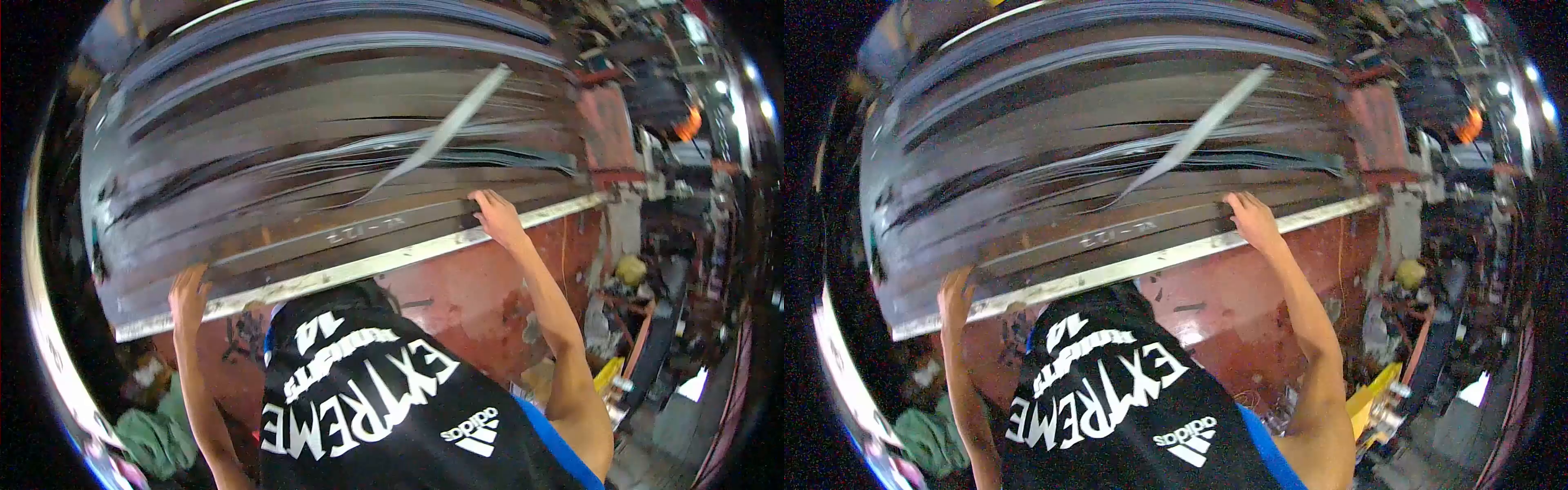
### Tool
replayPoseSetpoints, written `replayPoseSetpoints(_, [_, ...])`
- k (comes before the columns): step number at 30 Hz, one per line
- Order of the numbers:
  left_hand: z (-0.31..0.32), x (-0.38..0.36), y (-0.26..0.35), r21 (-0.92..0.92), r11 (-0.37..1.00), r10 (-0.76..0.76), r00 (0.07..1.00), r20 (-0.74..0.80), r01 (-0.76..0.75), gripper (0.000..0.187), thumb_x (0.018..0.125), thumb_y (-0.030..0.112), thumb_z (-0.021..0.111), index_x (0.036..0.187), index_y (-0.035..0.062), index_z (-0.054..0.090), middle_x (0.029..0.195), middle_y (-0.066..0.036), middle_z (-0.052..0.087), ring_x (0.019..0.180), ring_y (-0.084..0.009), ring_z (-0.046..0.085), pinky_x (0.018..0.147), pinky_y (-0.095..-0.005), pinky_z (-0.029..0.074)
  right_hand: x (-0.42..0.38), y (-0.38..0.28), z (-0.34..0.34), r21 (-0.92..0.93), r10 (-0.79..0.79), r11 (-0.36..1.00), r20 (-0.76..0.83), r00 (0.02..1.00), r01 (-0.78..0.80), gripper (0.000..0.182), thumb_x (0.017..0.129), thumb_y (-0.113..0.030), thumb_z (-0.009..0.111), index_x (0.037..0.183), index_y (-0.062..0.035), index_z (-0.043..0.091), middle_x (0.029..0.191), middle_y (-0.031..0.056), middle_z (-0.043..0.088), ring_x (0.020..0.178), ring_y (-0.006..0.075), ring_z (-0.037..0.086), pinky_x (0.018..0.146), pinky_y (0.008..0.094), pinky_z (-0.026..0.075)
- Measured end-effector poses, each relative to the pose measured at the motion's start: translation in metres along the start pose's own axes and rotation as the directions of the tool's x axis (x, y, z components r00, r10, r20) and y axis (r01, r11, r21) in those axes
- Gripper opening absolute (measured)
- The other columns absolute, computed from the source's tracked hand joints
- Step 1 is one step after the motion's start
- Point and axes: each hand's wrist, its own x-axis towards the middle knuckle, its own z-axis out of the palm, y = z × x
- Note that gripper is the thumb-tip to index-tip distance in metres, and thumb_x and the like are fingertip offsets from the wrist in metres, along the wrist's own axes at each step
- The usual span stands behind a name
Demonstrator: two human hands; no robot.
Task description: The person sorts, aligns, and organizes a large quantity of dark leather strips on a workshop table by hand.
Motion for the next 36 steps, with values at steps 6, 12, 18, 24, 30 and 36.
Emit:
replayPoseSetpoints(6, [0.0,0.002,-0.003,0.049,0.998,0.042,0.999,0.008,-0.042,0.044,0.075,0.003,0.074,0.119,0.0065,0.064,0.115,-0.013,0.066,0.106,-0.0355,0.061,0.092,-0.0439,0.048,-0.008,0.046,0.004,-0.084,0.016,0.996,-0.056,0.998,-0.021,0.047,0.074,-0.008,0.075,0.117,-0.01,0.057,0.107,0.0135,0.067,0.102,0.0343,0.063,0.085,0.0439,0.052])
replayPoseSetpoints(12, [0.011,-0.001,-0.016,0.074,0.993,0.093,0.996,0.011,-0.094,0.046,0.077,0.006,0.073,0.122,0.007,0.062,0.116,-0.015,0.066,0.108,-0.0373,0.059,0.095,-0.0468,0.047,-0.007,0.044,0.003,-0.068,0.036,0.997,-0.039,0.999,-0.039,0.039,0.075,-0.01,0.074,0.112,-0.0109,0.06,0.11,0.0108,0.067,0.103,0.0327,0.064,0.085,0.0442,0.053])
replayPoseSetpoints(18, [0.008,-0.002,-0.013,0.092,0.995,0.036,0.991,0.129,-0.048,0.047,0.086,0.029,0.069,0.129,0.0123,0.06,0.133,-0.012,0.059,0.124,-0.032,0.052,0.108,-0.0499,0.037,-0.006,0.034,0.01,-0.023,0.095,0.995,-0.029,0.995,-0.096,0.047,0.078,-0.01,0.072,0.125,-0.0116,0.062,0.124,0.0139,0.064,0.118,0.0336,0.059,0.099,0.0426,0.049])
replayPoseSetpoints(24, [-0.061,-0.046,-0.106,0.04,0.991,-0.094,0.89,-0.447,0.125,0.035,0.084,0.015,0.07,0.117,0.0063,0.064,0.114,-0.015,0.066,0.107,-0.0344,0.061,0.095,-0.0462,0.046,0.011,-0.079,-0.007,0.045,0.108,0.994,-0.164,0.98,-0.102,0.039,0.086,-0.005,0.067,0.124,-0.0046,0.06,0.128,0.0144,0.06,0.121,0.0339,0.055,0.104,0.0409,0.042])
replayPoseSetpoints(30, [-0.113,-0.064,-0.265,-0.121,0.825,-0.506,0.626,-0.593,0.552,0.034,0.091,0.027,0.063,0.116,0.0056,0.064,0.113,-0.016,0.064,0.112,-0.0364,0.059,0.093,-0.0461,0.048,0.103,-0.376,0.04,0.333,-0.228,0.859,-0.432,0.872,0.389,0.016,0.085,-0.01,0.073,0.1,-0.006,0.07,0.107,0.0098,0.071,0.101,0.0283,0.066,0.091,0.0381,0.051])
replayPoseSetpoints(36, [-0.105,0.003,-0.327,-0.104,0.841,-0.534,0.785,-0.316,0.53,0.051,0.087,0.04,0.067,0.122,0.004,0.058,0.127,-0.021,0.056,0.119,-0.0379,0.054,0.098,-0.0489,0.048,0.185,-0.666,0.114,0.309,-0.563,0.715,-0.276,0.779,0.627,0.033,0.08,-0.026,0.076,0.106,-0.0089,0.066,0.127,0.0102,0.062,0.114,0.032,0.06,0.095,0.0409,0.05])
